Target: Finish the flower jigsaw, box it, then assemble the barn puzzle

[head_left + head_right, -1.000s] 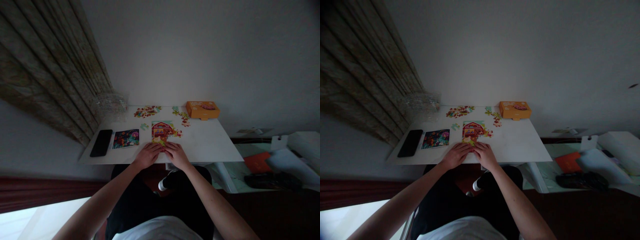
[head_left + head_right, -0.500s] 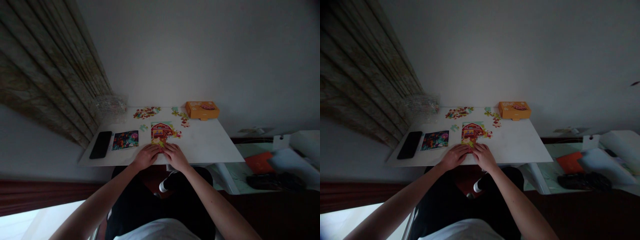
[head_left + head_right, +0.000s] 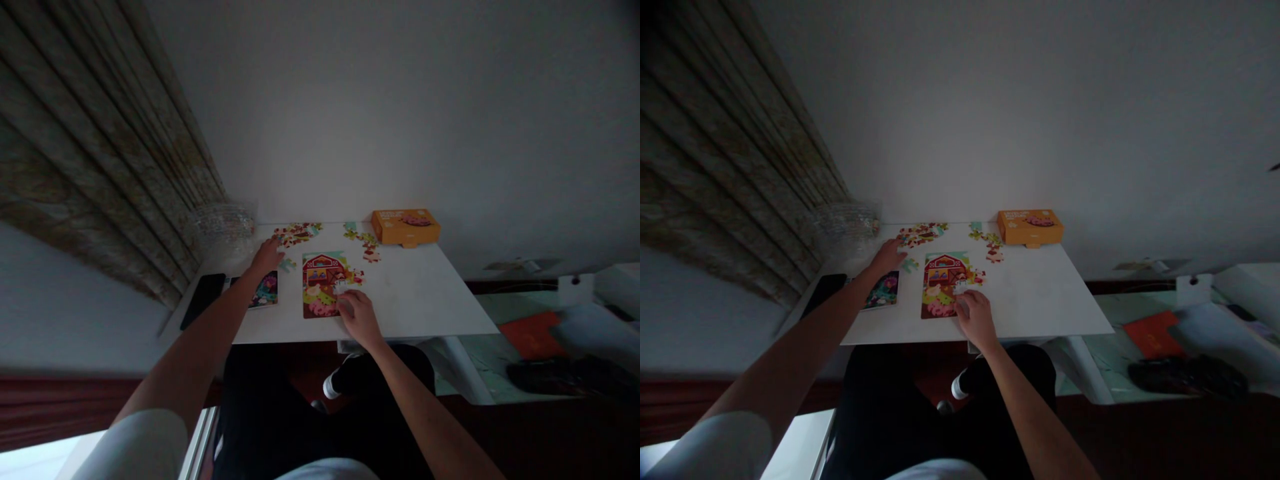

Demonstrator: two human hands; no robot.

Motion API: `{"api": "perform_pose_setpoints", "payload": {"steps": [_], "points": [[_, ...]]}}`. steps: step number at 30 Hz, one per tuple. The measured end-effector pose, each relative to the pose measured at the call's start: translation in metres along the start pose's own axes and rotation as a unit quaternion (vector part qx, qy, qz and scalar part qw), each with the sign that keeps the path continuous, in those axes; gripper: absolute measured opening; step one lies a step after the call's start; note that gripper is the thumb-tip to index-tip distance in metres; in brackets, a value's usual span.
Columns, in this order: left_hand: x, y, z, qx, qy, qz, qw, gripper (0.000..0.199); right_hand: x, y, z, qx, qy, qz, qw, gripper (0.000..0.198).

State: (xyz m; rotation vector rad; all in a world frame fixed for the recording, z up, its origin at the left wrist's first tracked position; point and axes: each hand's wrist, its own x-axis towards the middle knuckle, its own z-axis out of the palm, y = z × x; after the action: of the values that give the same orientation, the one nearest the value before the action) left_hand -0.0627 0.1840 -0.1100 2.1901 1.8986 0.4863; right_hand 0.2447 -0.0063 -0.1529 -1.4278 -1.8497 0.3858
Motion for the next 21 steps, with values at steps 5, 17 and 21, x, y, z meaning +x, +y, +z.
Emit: {"api": "perform_pose_setpoints", "payload": {"steps": [5, 17, 21], "points": [[0.033, -0.003, 0.004, 0.009, -0.015, -0.064, 0.998, 0.049, 0.005, 0.009, 0.004, 0.017, 0.017, 0.029, 0.999, 0.017], [0.051, -0.003, 0.008, -0.023, 0.024, -0.220, 0.975, 0.052, 0.003, 0.006, 0.002, 0.016, 0.011, 0.023, 1.000, 0.014], [0.044, 0.002, 0.006, -0.144, 0.102, -0.204, 0.963, 0.039, 0.004, 0.005, 0.000, 0.022, 0.011, 0.022, 0.999, 0.015]]}}
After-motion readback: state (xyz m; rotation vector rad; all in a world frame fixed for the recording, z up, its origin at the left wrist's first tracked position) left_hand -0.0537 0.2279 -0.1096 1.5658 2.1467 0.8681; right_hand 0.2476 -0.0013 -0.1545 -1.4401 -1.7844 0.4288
